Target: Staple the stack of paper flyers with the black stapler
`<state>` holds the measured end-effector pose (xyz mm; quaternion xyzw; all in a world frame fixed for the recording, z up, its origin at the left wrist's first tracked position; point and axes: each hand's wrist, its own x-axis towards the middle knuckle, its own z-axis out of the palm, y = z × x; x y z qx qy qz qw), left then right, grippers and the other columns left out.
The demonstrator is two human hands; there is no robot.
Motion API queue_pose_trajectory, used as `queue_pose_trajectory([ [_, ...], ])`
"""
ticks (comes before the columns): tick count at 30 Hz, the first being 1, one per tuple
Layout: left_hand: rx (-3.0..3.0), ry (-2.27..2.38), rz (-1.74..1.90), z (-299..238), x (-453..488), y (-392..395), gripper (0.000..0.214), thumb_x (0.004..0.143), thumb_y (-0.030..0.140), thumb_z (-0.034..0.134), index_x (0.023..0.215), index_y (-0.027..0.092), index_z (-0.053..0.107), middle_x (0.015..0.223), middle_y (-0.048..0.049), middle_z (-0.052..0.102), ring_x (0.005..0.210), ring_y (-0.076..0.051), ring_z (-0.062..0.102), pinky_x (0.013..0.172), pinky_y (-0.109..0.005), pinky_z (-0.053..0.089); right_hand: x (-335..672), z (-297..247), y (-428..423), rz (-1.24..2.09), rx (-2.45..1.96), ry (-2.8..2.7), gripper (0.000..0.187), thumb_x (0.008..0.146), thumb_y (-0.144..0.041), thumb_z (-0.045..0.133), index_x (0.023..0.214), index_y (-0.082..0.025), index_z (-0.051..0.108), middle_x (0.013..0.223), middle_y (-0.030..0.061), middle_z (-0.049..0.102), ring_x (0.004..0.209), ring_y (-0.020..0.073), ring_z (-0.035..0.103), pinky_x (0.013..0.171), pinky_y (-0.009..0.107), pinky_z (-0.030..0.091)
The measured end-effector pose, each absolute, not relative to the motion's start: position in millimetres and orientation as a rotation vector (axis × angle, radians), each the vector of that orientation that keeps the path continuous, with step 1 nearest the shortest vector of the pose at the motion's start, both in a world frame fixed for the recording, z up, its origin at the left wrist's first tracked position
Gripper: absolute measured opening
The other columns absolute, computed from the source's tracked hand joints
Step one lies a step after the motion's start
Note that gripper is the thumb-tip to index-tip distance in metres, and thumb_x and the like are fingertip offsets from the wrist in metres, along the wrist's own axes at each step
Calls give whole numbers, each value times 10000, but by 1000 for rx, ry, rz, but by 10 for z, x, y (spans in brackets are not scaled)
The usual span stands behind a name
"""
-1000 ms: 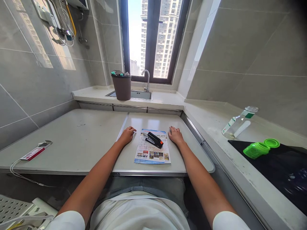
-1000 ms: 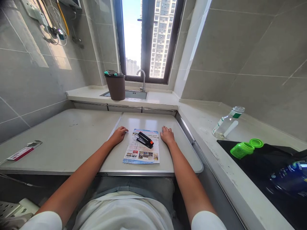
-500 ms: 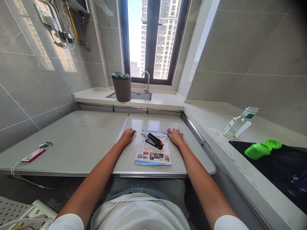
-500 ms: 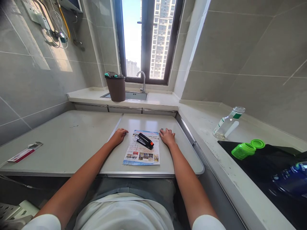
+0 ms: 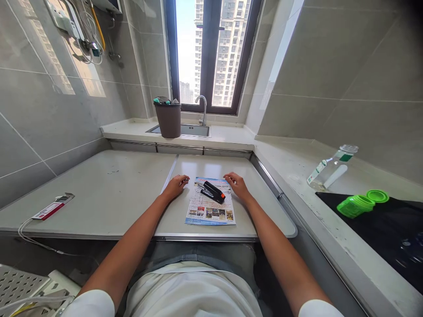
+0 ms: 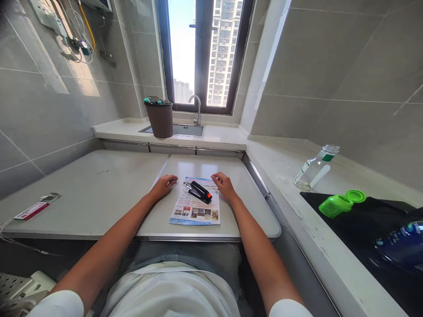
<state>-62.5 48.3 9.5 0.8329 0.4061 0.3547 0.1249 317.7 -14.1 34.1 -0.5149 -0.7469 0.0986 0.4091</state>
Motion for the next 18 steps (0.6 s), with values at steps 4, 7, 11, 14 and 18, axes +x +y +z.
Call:
queue_pose_trajectory([
  [4, 2442, 1083, 1052, 189, -536, 342, 268, 1075, 284, 614, 1259, 215, 797, 1082, -80, 794, 962, -221, 707, 935, -372, 571, 3008, 370, -248, 506, -910, -2162, 619, 1059, -728, 560, 1429, -257, 715, 1210, 100, 743, 964, 236, 670, 913, 410, 585],
  [7, 2468, 919, 1049, 234, -461, 253, 289, 1098, 292, 589, 1288, 221, 795, 1049, -72, 774, 905, -195, 670, 916, -350, 557, 2919, 343, -307, 564, -877, -2293, 745, 987, -647, 741, 1603, -257, 583, 1404, 133, 721, 1142, 287, 708, 1062, 480, 582],
  [11, 2503, 785, 1011, 255, -398, 197, 310, 1095, 242, 556, 1245, 231, 826, 1013, -79, 752, 970, -215, 665, 945, -364, 540, 2862, 299, -337, 551, -900, -2338, 722, 982, -451, 757, 1642, -257, 537, 1573, 144, 670, 1396, 343, 670, 1186, 524, 534],
  [14, 2497, 800, 997, 267, -391, 181, 319, 1082, 222, 554, 1221, 231, 841, 1052, -94, 752, 1034, -230, 678, 977, -379, 543, 2854, 296, -330, 549, -931, -2317, 671, 977, -404, 743, 1607, -249, 572, 1541, 138, 700, 1360, 329, 700, 1174, 511, 545],
  [18, 2484, 836, 973, 275, -391, 171, 311, 1062, 218, 567, 1206, 216, 843, 1073, -93, 770, 987, -218, 683, 936, -364, 552, 2861, 311, -318, 550, -941, -2312, 642, 973, -406, 743, 1577, -240, 600, 1485, 131, 737, 1317, 318, 719, 1153, 499, 549],
])
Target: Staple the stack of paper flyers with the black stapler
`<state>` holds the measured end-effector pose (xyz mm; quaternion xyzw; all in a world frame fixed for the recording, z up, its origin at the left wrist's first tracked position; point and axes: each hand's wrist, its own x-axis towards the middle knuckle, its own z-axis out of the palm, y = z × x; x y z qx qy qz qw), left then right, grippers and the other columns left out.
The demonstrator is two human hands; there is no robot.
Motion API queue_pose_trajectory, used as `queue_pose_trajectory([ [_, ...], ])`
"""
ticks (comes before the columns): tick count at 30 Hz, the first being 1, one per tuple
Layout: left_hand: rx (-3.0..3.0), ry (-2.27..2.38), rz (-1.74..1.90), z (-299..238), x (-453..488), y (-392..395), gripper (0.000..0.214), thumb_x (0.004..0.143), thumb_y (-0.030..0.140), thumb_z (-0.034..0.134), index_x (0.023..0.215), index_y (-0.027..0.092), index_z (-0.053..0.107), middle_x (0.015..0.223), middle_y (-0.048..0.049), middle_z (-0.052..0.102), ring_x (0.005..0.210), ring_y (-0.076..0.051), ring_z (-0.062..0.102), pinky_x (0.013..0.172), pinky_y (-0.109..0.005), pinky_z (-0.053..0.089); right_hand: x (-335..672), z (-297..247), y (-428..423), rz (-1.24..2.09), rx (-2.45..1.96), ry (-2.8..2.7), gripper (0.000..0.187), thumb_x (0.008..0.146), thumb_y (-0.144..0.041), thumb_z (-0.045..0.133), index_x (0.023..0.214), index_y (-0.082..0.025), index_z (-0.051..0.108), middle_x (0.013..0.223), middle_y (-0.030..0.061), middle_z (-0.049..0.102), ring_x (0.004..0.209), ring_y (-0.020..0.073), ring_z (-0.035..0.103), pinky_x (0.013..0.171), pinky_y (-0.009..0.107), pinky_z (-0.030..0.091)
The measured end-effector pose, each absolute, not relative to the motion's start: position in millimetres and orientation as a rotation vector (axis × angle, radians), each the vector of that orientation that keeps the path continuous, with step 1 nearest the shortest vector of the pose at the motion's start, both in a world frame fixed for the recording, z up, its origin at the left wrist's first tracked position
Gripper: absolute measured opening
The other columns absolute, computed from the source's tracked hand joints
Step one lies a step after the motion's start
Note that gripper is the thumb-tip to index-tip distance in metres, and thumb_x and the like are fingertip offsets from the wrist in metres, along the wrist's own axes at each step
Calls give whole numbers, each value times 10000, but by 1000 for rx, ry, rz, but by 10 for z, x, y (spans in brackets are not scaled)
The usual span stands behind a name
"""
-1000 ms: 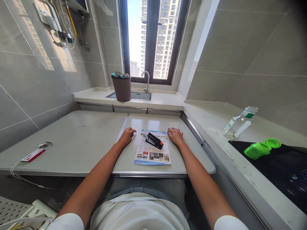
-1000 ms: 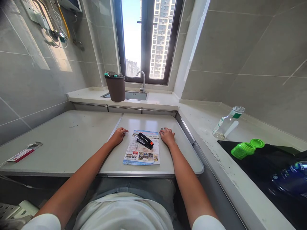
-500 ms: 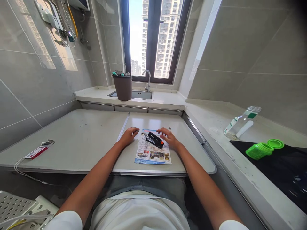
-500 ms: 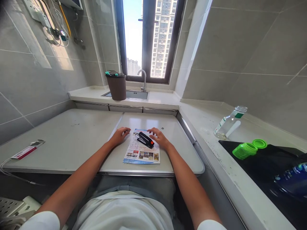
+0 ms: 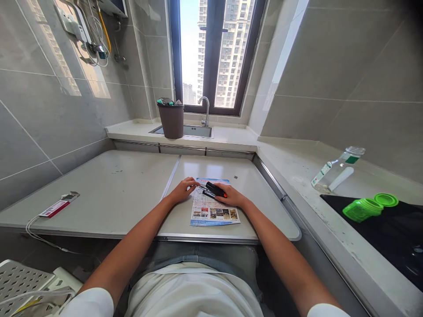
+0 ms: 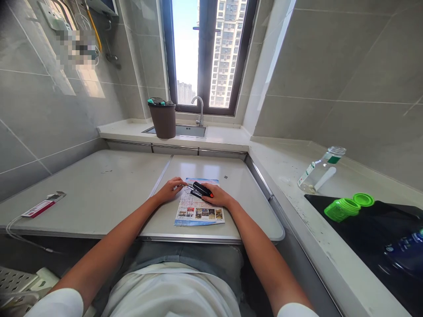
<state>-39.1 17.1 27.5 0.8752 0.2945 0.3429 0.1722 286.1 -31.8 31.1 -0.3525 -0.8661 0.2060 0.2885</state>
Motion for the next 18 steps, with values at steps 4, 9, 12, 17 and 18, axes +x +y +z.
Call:
queue_pose_trajectory([
  [4, 2445, 890, 927, 263, -366, 173, 288, 1063, 257, 581, 1196, 203, 830, 1008, -63, 805, 872, -195, 691, 885, -336, 549, 2860, 327, -328, 551, -936, -2316, 626, 980, -393, 734, 1572, -240, 602, 1472, 122, 742, 1285, 305, 727, 1122, 469, 557],
  [9, 2422, 925, 935, 254, -359, 164, 271, 1046, 242, 550, 1091, 182, 810, 945, -44, 802, 823, -184, 688, 822, -306, 527, 2858, 350, -357, 540, -962, -2328, 613, 992, -392, 723, 1574, -239, 601, 1452, 122, 750, 1257, 304, 735, 1094, 457, 567],
  [12, 2417, 939, 930, 258, -370, 151, 272, 1001, 176, 537, 1042, 175, 806, 836, -11, 763, 708, -151, 623, 754, -281, 489, 2868, 331, -345, 528, -969, -2326, 617, 991, -400, 727, 1573, -238, 603, 1458, 122, 747, 1281, 310, 731, 1110, 464, 567],
  [17, 2438, 908, 946, 285, -355, 125, 321, 1002, 157, 510, 1117, 180, 808, 886, -20, 765, 730, -148, 616, 760, -274, 480, 2881, 251, -284, 587, -963, -2314, 689, 995, -530, 756, 1602, -262, 569, 1522, 120, 711, 1332, 323, 711, 1131, 489, 567],
  [18, 2448, 896, 951, 292, -348, 119, 317, 1004, 158, 502, 1097, 181, 805, 930, -33, 771, 762, -155, 629, 779, -280, 487, 2878, 237, -277, 595, -964, -2312, 707, 987, -538, 768, 1605, -263, 563, 1526, 119, 708, 1334, 324, 711, 1128, 489, 568],
])
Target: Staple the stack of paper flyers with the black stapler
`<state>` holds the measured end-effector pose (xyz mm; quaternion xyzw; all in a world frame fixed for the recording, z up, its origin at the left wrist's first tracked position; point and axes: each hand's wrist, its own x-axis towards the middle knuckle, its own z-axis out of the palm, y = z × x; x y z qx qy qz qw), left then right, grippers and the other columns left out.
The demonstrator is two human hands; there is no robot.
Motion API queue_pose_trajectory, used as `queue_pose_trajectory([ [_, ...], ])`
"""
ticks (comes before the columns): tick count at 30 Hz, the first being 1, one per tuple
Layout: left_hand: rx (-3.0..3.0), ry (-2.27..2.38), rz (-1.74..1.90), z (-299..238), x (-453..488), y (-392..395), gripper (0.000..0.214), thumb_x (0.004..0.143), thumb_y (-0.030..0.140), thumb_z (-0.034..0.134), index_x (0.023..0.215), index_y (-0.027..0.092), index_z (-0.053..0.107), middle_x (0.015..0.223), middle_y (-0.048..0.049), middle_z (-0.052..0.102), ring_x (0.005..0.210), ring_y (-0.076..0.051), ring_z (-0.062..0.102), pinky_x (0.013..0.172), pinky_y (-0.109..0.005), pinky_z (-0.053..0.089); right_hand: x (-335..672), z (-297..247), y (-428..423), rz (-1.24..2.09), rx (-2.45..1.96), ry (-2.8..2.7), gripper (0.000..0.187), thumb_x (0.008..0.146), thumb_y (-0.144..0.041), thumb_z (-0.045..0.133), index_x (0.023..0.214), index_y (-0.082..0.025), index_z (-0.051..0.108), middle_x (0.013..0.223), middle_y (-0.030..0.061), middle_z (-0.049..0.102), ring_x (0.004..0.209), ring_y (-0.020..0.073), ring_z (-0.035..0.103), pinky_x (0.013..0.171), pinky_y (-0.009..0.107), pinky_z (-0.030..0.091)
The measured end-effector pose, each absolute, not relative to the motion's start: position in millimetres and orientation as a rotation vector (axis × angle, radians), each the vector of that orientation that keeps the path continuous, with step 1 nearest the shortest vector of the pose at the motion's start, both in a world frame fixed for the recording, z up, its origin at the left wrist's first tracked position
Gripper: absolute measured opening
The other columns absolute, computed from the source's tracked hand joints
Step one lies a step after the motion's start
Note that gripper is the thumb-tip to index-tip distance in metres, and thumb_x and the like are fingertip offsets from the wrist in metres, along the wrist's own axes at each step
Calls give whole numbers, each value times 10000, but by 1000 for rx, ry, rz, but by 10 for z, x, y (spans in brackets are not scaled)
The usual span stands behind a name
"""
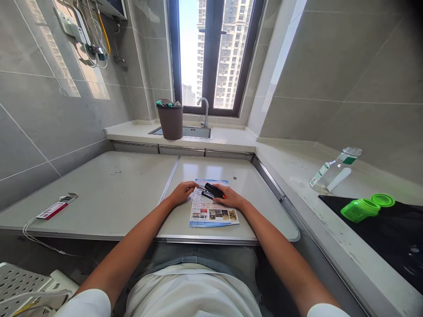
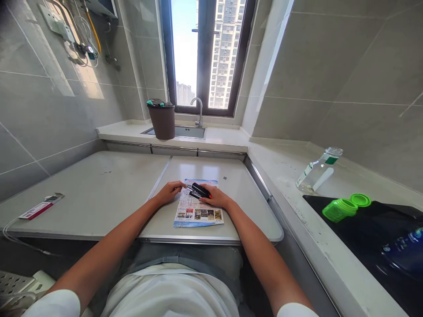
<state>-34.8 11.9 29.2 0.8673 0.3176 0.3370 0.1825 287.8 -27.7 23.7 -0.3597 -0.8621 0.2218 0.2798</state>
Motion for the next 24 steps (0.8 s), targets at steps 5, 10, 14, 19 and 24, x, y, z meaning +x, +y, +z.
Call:
queue_pose_trajectory([
  [5, 2477, 896, 936, 309, -326, 86, 272, 979, 147, 489, 963, 192, 757, 936, -42, 737, 764, -168, 613, 797, -303, 494, 2849, 220, -292, 551, -1004, -2311, 673, 988, -461, 750, 1597, -249, 557, 1499, 130, 718, 1305, 328, 720, 1103, 491, 579],
  [10, 2502, 889, 898, 307, -339, 73, 228, 962, 150, 479, 941, 207, 699, 947, -39, 722, 858, -197, 649, 842, -322, 518, 2836, 263, -326, 552, -982, -2315, 621, 997, -433, 738, 1569, -255, 572, 1481, 126, 726, 1280, 319, 726, 1076, 473, 593],
  [14, 2501, 898, 916, 297, -340, 85, 277, 1064, 243, 452, 1089, 202, 725, 1062, -68, 743, 945, -214, 695, 905, -344, 548, 2832, 272, -326, 541, -974, -2323, 589, 1019, -418, 707, 1568, -253, 568, 1482, 121, 728, 1290, 307, 723, 1118, 483, 573],
  [19, 2449, 859, 1013, 275, -338, 106, 366, 1129, 354, 500, 1326, 218, 777, 1157, -87, 789, 900, -182, 728, 885, -319, 575, 2825, 225, -309, 461, -990, -2324, 569, 1046, -415, 653, 1586, -255, 570, 1498, 135, 726, 1325, 322, 716, 1146, 522, 567],
  [24, 2479, 742, 997, 224, -364, 125, 342, 1097, 352, 593, 1327, 269, 833, 1249, -79, 842, 871, -170, 763, 828, -300, 591, 2830, 205, -306, 426, -990, -2320, 572, 1043, -443, 647, 1578, -251, 590, 1499, 141, 733, 1350, 342, 718, 1157, 550, 571],
])
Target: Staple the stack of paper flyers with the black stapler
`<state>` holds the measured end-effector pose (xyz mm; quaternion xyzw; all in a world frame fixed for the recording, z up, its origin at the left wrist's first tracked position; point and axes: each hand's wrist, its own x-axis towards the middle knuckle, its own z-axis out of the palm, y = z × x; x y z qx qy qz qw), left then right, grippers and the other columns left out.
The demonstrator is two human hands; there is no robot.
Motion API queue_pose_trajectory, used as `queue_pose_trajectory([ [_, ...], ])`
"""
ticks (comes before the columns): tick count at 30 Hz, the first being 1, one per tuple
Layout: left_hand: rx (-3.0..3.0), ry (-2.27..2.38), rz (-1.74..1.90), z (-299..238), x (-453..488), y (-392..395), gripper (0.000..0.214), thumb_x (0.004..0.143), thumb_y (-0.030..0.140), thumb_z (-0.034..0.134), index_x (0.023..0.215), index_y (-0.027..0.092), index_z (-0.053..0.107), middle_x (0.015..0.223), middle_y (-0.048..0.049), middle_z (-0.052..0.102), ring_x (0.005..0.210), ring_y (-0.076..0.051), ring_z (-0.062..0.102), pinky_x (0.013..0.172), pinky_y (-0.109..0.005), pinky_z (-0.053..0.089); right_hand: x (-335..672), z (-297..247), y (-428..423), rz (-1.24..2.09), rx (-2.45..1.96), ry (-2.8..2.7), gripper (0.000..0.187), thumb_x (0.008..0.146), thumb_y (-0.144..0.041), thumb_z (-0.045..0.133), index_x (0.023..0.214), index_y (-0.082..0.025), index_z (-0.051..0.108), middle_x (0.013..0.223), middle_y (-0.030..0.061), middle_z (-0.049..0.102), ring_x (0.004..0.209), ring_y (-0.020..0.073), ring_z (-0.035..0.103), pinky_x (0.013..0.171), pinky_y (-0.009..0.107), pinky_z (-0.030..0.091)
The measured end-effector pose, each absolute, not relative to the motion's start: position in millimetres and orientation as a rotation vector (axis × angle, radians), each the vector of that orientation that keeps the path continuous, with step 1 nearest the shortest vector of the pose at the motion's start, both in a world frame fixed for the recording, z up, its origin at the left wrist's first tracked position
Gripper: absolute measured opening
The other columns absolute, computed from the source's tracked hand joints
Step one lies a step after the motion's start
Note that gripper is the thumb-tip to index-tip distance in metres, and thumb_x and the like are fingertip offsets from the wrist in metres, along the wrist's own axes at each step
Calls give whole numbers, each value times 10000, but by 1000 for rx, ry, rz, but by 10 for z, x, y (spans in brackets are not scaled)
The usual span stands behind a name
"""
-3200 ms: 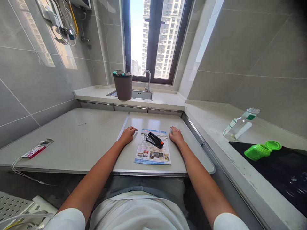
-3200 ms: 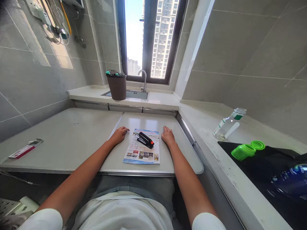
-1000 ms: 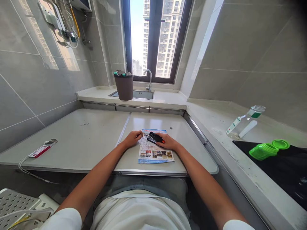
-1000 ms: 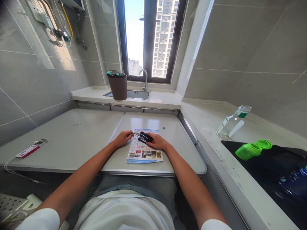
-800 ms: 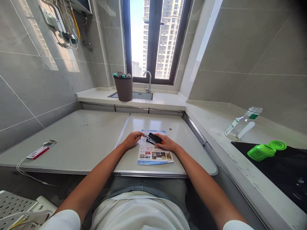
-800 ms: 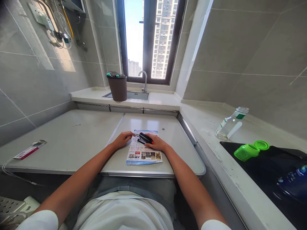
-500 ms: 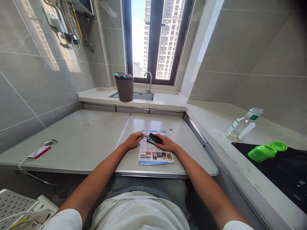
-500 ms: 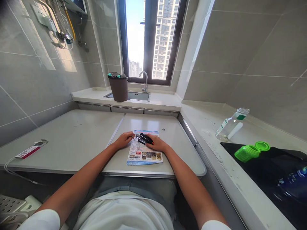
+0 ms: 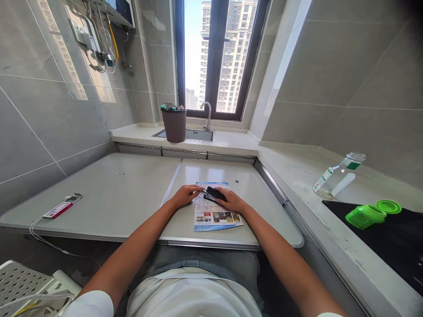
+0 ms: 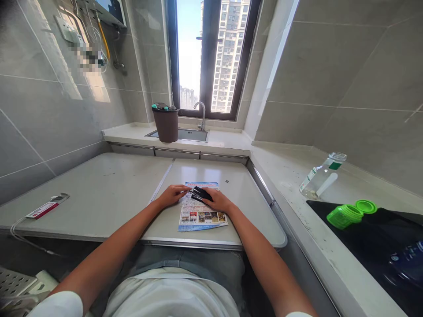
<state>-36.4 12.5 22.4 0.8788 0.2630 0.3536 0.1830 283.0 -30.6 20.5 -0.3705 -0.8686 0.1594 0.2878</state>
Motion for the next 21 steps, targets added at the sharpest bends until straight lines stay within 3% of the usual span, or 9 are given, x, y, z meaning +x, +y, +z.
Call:
queue_pose_trajectory([
  [9, 2546, 818, 902, 212, -384, 121, 351, 1113, 424, 572, 1316, 319, 838, 1330, -32, 834, 1122, -229, 811, 985, -340, 591, 2798, 273, -361, 405, -951, -2364, 569, 1043, -426, 648, 1579, -246, 584, 1500, 145, 734, 1343, 333, 725, 1146, 519, 574],
  [11, 2549, 825, 873, 218, -383, 113, 358, 1106, 419, 582, 1354, 315, 818, 1313, -35, 839, 1077, -223, 812, 968, -330, 586, 2796, 275, -364, 409, -961, -2368, 569, 1046, -428, 650, 1583, -255, 576, 1505, 141, 730, 1338, 331, 726, 1139, 519, 576],
  [14, 2536, 926, 806, 219, -383, 115, 415, 1076, 383, 626, 1469, 308, 738, 1155, -21, 866, 816, -188, 774, 844, -300, 570, 2799, 270, -359, 406, -958, -2369, 575, 1044, -432, 655, 1585, -259, 572, 1498, 140, 733, 1312, 332, 736, 1117, 518, 586],
  [18, 2571, 983, 760, 218, -381, 130, 292, 1052, 340, 651, 1286, 273, 812, 911, -9, 828, 727, -183, 704, 765, -279, 517, 2798, 283, -376, 391, -968, -2383, 575, 1049, -426, 642, 1590, -246, 569, 1512, 145, 724, 1342, 342, 724, 1129, 516, 577],
  [21, 2568, 977, 742, 232, -372, 126, 284, 1036, 325, 661, 1257, 258, 826, 914, -17, 823, 740, -182, 685, 762, -278, 498, 2798, 305, -398, 382, -974, -2388, 584, 1046, -405, 650, 1602, -255, 556, 1513, 128, 727, 1323, 324, 733, 1127, 489, 577],
])
